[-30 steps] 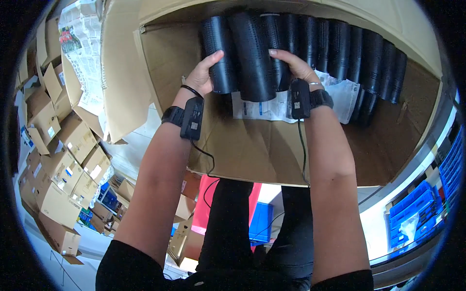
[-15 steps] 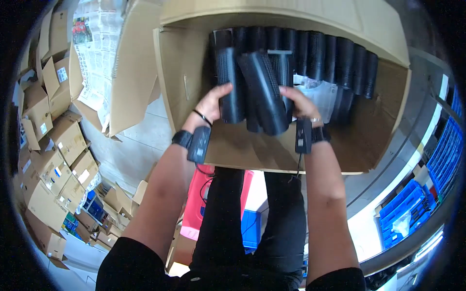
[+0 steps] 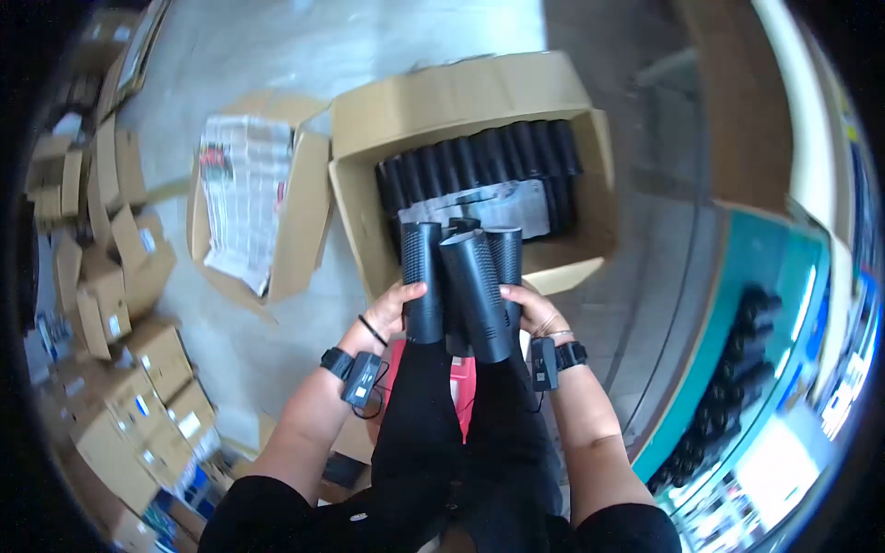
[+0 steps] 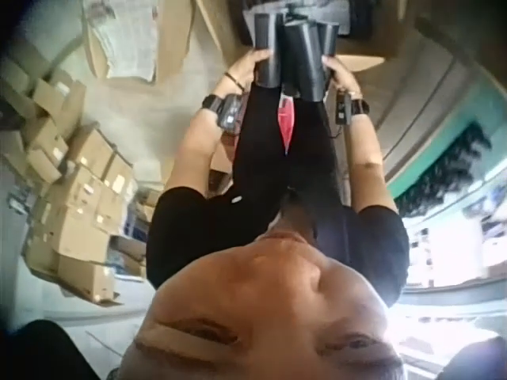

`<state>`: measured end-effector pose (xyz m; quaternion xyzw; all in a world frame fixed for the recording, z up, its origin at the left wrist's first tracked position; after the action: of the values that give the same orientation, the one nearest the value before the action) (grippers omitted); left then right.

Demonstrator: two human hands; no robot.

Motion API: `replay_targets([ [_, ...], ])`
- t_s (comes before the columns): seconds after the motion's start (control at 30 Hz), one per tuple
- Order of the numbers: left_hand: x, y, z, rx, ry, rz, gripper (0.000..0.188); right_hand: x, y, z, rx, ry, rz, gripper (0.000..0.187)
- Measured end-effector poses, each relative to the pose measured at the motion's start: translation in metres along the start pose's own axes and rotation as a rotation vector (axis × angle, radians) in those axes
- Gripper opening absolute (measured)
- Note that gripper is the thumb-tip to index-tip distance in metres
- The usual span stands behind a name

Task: The person fits caps onto black cylinders by hand, places them on a table, and then retrieves more cylinders from a box. After carrying the cylinders back to the workbench, they continue fitting caps onto the remaining cylinders.

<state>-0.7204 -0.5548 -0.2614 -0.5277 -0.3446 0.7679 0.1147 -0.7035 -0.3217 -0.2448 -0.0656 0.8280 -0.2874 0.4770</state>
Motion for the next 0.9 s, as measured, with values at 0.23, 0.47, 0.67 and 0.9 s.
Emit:
replay_targets([
  [0.23, -0.078, -0.143, -0.017, 0.195, 0.204, -0.165, 0.054, -0.187, -0.033, 0.0, 0.322, 0.147, 0.077, 0.054],
  [0.47, -0.115, -0.286, -0.099, 0.409, 0.473, -0.284, 0.058, -0.356, -0.005, 0.045, 0.566, 0.393, 0.115, 0.052],
  [0.67, -0.122, -0.404, -0.211, 0.578, 0.735, -0.391, 0.057, -0.486, 0.042, 0.093, 0.786, 0.671, 0.288, 0.041],
  [0.9, -0.103, -0.518, -0.333, 0.674, 0.849, -0.475, 0.067, -0.622, 0.099, 0.098, 0.953, 0.817, 0.348, 0.032],
])
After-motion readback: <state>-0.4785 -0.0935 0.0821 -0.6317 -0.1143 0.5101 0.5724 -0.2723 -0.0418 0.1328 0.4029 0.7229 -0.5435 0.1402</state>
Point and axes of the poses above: each hand's wrist, its own x-axis towards the middle knuckle, its own y-axis out of the back of the hand, z = x × y, the point moved 4 cm from there along x, towards the middle knuckle, and after that the axes turned 5 degrees about -x, right-handed, at the moved point
